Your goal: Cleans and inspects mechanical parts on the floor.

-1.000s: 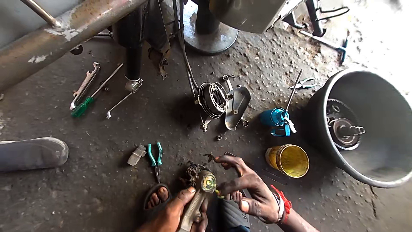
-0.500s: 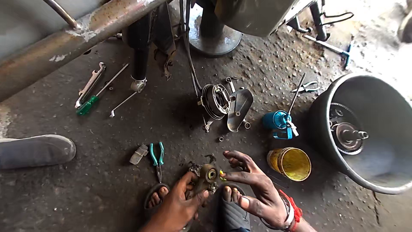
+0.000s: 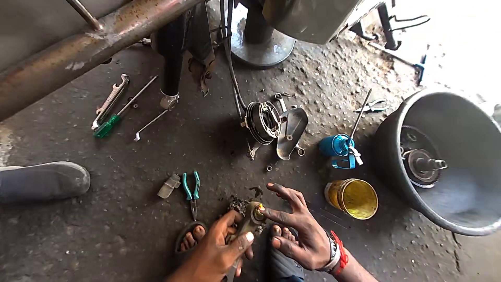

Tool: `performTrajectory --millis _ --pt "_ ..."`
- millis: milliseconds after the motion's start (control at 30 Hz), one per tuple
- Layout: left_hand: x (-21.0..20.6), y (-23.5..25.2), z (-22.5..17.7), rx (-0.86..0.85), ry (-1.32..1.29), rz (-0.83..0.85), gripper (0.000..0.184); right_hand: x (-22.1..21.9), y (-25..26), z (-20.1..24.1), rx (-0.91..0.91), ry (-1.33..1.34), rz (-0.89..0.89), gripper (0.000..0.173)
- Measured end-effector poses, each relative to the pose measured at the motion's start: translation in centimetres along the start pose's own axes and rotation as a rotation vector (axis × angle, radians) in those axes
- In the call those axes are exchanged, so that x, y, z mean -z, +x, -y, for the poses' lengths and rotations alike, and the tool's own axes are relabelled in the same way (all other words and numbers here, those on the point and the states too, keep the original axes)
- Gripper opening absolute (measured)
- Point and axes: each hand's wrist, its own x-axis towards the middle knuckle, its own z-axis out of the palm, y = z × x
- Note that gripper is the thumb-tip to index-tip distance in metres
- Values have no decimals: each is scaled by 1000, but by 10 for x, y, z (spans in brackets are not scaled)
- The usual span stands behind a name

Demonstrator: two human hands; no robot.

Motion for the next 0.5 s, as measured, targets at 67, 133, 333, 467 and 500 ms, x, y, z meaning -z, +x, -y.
performTrajectory --millis 67,133,333,467,500 --pt "1 -2 -2 5 25 6 25 -1 1 0 12 14 3 45" --pt "1 -3 -4 8 37 3 25 -2 3 2 25 14 14 45" --pt "0 -2 -3 12 21 2 24 2 5 2 31 228 23 43" --pt "0 0 -3 12 24 14 25 14 2 1 -27 270 -49 52" --pt "0 0 -3 17 23 12 24 17 2 2 -34 226 -50 53"
